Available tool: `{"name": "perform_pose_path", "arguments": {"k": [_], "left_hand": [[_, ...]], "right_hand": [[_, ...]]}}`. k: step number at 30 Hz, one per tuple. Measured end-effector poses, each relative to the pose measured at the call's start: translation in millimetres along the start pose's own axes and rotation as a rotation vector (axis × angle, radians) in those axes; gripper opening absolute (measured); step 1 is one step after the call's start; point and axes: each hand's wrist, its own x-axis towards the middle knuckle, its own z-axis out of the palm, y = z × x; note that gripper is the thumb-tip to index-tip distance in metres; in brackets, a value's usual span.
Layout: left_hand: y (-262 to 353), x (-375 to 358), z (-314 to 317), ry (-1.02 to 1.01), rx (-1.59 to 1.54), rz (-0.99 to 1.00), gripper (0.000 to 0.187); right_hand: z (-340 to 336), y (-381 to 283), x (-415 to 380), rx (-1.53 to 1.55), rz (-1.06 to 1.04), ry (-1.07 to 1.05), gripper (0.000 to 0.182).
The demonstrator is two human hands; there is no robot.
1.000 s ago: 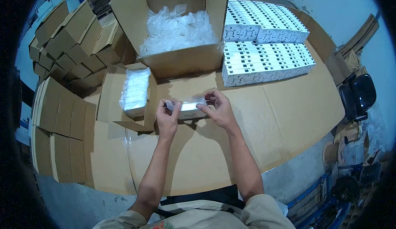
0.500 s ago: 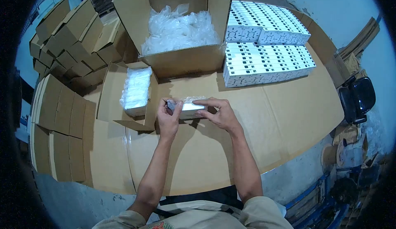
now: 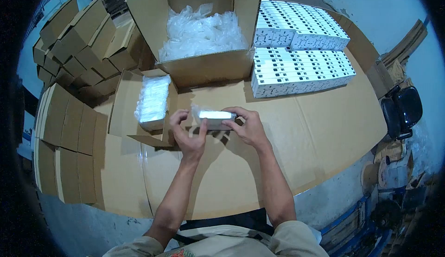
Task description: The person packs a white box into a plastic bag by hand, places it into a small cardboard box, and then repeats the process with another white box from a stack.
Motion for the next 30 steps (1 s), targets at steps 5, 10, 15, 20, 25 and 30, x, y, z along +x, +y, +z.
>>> {"name": "perform_pose_path", "arguments": {"k": [5, 10, 15, 20, 25, 30], "left_hand": [[9, -3, -4, -0.205, 0.150, 0.349, 0.038], [13, -1, -1, -0.312, 0.247, 0.272, 0.039], [2, 2, -5, -0.347, 0.178, 0.188, 0.037], [-3, 8, -10, -0.420, -0.031, 0.014, 0.033], [1, 7, -10, -0.441, -0.171, -0.206, 0.032], [-1, 4, -8, -0.454, -0.188, -0.301, 0.031]], "right_hand": [[1, 10, 3, 0.025, -0.015, 0.035, 0.030], [-1, 9, 0, -0.016, -0.092, 0.007, 0.032], [-6, 3, -1, -0.064, -0.120, -0.019, 0.031], [-10, 5, -1, -0.065, -0.092, -0.036, 0.032], [-10, 5, 1, -0.037, -0.187, -0.020, 0.034], [-9, -9, -2, 0.016, -0.207, 0.012, 0.039]]}}
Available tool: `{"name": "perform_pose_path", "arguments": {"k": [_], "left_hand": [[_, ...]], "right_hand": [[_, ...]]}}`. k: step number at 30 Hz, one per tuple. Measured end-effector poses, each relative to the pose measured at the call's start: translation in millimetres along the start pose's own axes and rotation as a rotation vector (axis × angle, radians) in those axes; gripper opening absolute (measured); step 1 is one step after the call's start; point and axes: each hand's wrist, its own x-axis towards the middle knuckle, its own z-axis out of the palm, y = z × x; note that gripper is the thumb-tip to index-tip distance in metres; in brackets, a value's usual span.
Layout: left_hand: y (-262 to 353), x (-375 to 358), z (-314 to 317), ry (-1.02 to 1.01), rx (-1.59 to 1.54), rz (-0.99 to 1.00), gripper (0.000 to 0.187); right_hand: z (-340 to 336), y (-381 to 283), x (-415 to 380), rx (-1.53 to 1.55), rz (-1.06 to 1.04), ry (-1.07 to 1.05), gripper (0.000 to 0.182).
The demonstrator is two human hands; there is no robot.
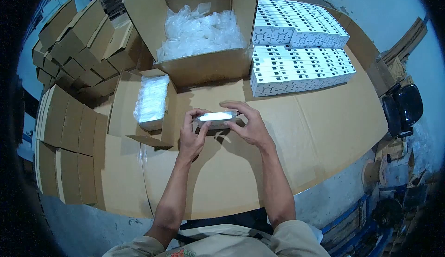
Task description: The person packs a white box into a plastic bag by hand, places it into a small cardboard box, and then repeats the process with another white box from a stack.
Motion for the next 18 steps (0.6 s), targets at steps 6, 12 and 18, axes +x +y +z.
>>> {"name": "perform_pose_path", "arguments": {"k": [6, 12, 18], "left_hand": [[6, 0, 0, -0.019, -0.058, -0.091, 0.036], [7, 0, 2, -0.057, -0.084, -0.192, 0.059], [-6, -18, 8, -0.004, 0.190, -0.115, 0.094]], "right_hand": [[-4, 3, 0, -0.130, 0.035, 0.001, 0.040], [-3, 9, -2, -0.124, 0.040, 0.018, 0.037], [2, 22, -2, 0.027, 0.038, 0.128, 0.034]]}}
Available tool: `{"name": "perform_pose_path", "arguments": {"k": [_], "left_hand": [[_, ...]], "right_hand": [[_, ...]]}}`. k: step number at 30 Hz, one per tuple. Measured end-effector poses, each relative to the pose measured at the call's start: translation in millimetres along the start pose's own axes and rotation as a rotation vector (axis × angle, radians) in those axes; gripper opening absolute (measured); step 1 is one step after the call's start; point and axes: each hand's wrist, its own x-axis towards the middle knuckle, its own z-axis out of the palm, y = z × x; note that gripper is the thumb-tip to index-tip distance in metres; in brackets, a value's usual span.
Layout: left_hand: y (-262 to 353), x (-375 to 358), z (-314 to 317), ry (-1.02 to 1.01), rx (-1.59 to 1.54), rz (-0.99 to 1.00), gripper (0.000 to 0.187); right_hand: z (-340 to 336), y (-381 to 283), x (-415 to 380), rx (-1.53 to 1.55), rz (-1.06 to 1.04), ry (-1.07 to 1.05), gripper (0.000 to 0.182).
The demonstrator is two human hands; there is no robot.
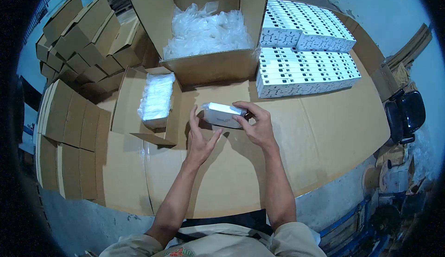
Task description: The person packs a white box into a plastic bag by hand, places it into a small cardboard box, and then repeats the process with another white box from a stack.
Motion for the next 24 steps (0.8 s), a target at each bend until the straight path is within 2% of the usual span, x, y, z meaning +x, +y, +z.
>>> {"name": "perform_pose_path", "arguments": {"k": [5, 8, 10, 16, 20, 24], "left_hand": [[-2, -25, -8, -0.015, 0.199, 0.052, 0.099], [8, -49, -21, -0.022, 0.304, 0.034, 0.093], [14, -65, -31, -0.129, 0.422, 0.058, 0.087], [29, -104, -53, -0.326, 0.607, 0.022, 0.076], [34, -119, -61, -0.382, 0.650, -0.029, 0.075], [38, -121, -65, -0.372, 0.667, -0.031, 0.073]], "right_hand": [[4, 1, -2, 0.143, 0.020, 0.063, 0.035], [10, 1, -2, 0.235, 0.028, 0.061, 0.037], [19, 0, -1, 0.323, 0.049, 0.062, 0.037], [75, -25, 16, 0.515, -0.100, 0.003, 0.034], [110, -47, 29, 0.548, -0.135, -0.111, 0.031], [123, -54, 37, 0.387, -0.175, -0.209, 0.029]]}}
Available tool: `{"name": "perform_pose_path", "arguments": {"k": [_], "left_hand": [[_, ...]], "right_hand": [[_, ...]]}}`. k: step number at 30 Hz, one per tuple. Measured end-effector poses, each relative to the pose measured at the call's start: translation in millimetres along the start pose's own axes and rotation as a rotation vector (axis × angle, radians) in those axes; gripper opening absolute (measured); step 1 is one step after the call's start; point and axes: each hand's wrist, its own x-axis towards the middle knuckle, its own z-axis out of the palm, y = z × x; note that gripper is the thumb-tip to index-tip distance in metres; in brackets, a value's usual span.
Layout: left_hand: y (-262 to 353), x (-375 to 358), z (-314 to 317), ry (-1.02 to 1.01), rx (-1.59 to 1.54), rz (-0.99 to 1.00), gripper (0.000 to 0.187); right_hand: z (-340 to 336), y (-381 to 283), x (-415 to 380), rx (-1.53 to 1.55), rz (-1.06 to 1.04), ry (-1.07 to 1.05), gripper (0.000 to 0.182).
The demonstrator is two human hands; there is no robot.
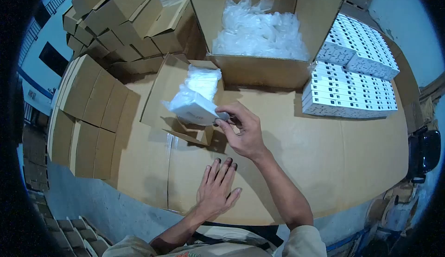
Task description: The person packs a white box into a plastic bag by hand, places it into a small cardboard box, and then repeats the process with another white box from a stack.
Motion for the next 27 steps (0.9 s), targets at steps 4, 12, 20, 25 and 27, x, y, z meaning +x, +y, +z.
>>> {"name": "perform_pose_path", "arguments": {"k": [4, 12, 20, 25, 27], "left_hand": [[1, 2, -2, 0.021, 0.026, 0.001, 0.072], [1, 6, -6, 0.007, 0.014, -0.003, 0.073], [-2, 5, -1, 0.012, -0.009, 0.001, 0.074], [-2, 6, 0, -0.011, 0.006, -0.006, 0.075], [-3, 5, 0, -0.023, 0.007, -0.014, 0.076]], "right_hand": [[3, -1, 8, -0.252, -0.120, -0.129, 0.032], [13, -15, 25, -0.640, -0.306, -0.386, 0.033], [29, -8, 24, -0.845, -0.237, -0.486, 0.032], [33, -8, 30, -0.906, -0.195, -0.531, 0.030], [35, -8, 33, -0.955, -0.171, -0.558, 0.031]]}}
